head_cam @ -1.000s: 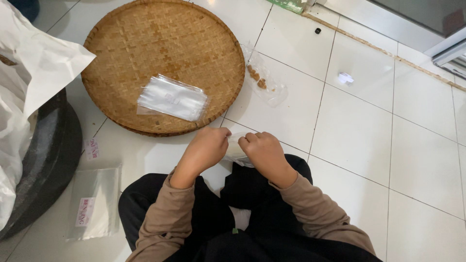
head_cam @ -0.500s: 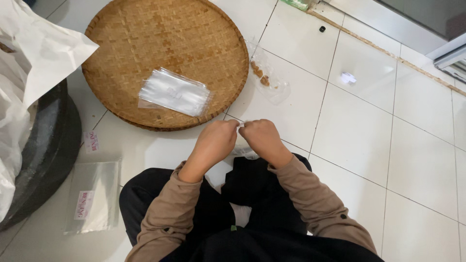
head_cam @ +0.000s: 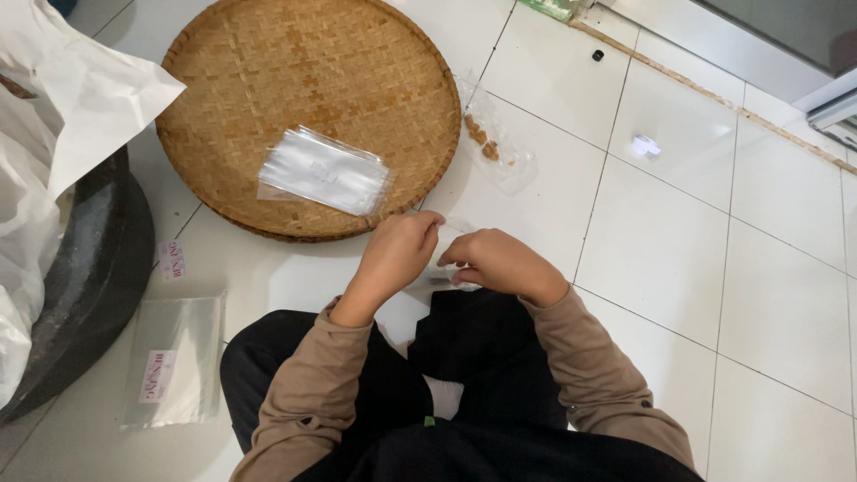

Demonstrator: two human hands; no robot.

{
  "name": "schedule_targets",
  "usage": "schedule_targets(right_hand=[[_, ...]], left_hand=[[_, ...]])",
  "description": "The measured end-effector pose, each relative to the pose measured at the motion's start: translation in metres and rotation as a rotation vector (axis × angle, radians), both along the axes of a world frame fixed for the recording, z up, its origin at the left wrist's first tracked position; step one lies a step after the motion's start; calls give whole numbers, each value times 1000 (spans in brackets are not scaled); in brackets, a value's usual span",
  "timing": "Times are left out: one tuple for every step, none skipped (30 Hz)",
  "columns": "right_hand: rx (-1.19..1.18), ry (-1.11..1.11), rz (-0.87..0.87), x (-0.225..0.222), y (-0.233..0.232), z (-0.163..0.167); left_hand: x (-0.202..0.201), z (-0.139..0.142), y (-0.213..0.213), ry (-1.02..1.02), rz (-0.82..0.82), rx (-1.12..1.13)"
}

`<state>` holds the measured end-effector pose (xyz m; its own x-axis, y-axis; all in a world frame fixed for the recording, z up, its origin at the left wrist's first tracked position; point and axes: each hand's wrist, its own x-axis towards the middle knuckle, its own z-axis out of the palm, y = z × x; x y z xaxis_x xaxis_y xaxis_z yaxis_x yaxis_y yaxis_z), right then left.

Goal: The person sits on the floor and slides white rectangular blocks into clear plastic bags one at a time, pressing each item to the bottom of the bag. They then use a blue bag-sealing machine to seal the open end of each filled bag and set the sealed bags on a round woven tray.

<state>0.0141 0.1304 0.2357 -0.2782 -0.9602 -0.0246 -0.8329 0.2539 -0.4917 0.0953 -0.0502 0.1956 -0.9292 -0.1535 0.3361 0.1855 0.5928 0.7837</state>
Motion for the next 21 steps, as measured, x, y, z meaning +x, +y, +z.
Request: schedule_targets(right_hand=[[20,46,-20,2,-1,-8],[39,92,-42,3,-1,-19],[91,154,-43,4,-1,-30],[144,216,-45,3,-2,-42],[197,278,-48,3,-1,-54],[170,318,-47,1,-2,-66],[142,356,-45,0,-5,-77],[114,397,-44,-1,-7,-86],[108,391,-53,-1,-7,-92],[99,387,-62,0,-7,-97],[90,387,-69,-1,-7,-99],[73,296,-77,-3,-3,-99],[58,200,-87,-3,2,-97],[42,101,-102,-2,4,-96],[0,96,-95,-1,5,-94],[-38,94,-84,-1,5,-92],[-76,89,-75,-1,5,-88],[-13,48,-83,1,2,-86],[48,7,-93,3,-1,-82],[105,-34,-102,4,-4,-77],[-28,-155,-153,4,-2,-69]], left_hand=[[0,0,0,11,3,-2],[0,0,-1,23,5,-6],[1,0,-1,16,2,-5],[0,0,-2,10,-1,-2],[1,0,-2,4,-5,1],[1,0,-1,8,-13,-5],[2,0,0,11,-21,-11],[3,0,1,15,-28,-18],[4,0,3,10,-42,-21],[5,0,4,6,-56,-27],[5,1,5,5,-67,-33],[5,1,4,22,-56,-31],[4,1,4,34,-47,-28],[4,1,3,44,-44,-27],[3,1,3,42,-38,-11],[2,0,3,43,-27,8],[1,0,3,41,-20,29],[1,-1,4,26,-44,35],[1,-2,6,11,-72,38],[0,-3,7,-3,-99,37],[-1,-4,8,-3,-78,27]])
